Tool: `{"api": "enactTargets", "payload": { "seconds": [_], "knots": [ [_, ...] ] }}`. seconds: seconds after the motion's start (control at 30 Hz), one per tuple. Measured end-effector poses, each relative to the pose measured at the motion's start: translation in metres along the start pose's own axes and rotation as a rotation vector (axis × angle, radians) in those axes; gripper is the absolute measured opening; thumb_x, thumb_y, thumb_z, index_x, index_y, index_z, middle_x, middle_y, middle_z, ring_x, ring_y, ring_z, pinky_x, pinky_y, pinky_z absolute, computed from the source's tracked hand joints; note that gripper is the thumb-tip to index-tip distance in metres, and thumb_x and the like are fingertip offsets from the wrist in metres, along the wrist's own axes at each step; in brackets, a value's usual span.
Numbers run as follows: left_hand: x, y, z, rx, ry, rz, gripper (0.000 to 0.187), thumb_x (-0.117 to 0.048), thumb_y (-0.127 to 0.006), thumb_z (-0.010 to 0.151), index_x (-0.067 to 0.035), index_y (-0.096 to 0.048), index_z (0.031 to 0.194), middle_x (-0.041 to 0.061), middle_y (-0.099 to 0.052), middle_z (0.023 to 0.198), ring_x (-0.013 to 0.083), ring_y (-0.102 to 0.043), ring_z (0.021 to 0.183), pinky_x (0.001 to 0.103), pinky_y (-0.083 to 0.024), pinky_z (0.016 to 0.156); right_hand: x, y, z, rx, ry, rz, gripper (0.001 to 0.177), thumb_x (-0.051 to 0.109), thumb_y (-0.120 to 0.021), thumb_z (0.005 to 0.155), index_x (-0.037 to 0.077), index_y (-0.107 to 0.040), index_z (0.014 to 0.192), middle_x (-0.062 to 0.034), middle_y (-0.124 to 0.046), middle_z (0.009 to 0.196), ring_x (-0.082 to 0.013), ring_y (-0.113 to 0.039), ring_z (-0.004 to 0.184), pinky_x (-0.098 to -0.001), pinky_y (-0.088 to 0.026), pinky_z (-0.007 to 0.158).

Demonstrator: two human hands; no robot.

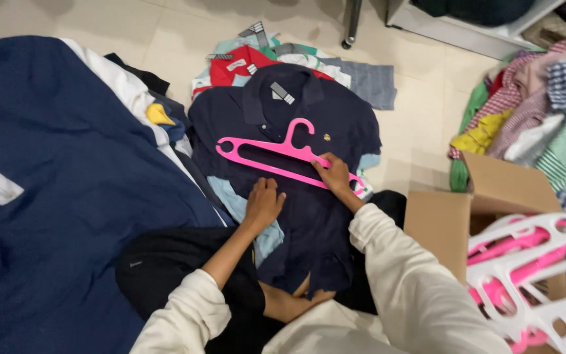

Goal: The person is hanging various shirts on plastic hangers and buttoning the top buttons to prepare them for display or storage.

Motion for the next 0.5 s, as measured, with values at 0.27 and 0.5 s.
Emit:
{"api": "enactTargets", "payload": {
  "seconds": [0.27, 0.5],
  "knots": [
    [-0.007, 0.015, 0.057, 0.079, 0.092, 0.081, 0.06, -0.025, -0.063, 0.1, -0.009, -0.04, 0.153, 0.033, -0.034, 0.152, 0.0484, -0.047, 0.138, 0.055, -0.046, 0.109, 0.016, 0.014, 0.047, -0.293, 0.038, -0.052, 0.032, 0.046, -0.076, 0.088, 0.023, -0.074, 0.109, -0.0173, -0.074, 0.095, -0.0443, -0.069, 0.1, -0.0511, -0.052, 0.093],
    [-0.036, 0.052, 0.1, 0.035, 0.127, 0.011, 0.06, -0.028, -0.065, 0.1, -0.027, -0.043, 0.156, 0.04, -0.011, 0.159, 0.0545, -0.052, 0.128, 0.058, -0.05, 0.104, 0.015, 0.045, 0.11, -0.6, 0.219, -0.207, 0.021, 0.041, -0.085, 0.083, 0.025, -0.073, 0.087, -0.0094, -0.066, 0.073, -0.0381, -0.066, 0.079, -0.0446, -0.051, 0.083]
  ]
}}
Point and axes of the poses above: each hand's wrist, its own z-axis towards the middle knuckle, its own y-axis out of the back of the hand, x = y × z, the point moved 1 cm from there along z, towards the middle knuckle
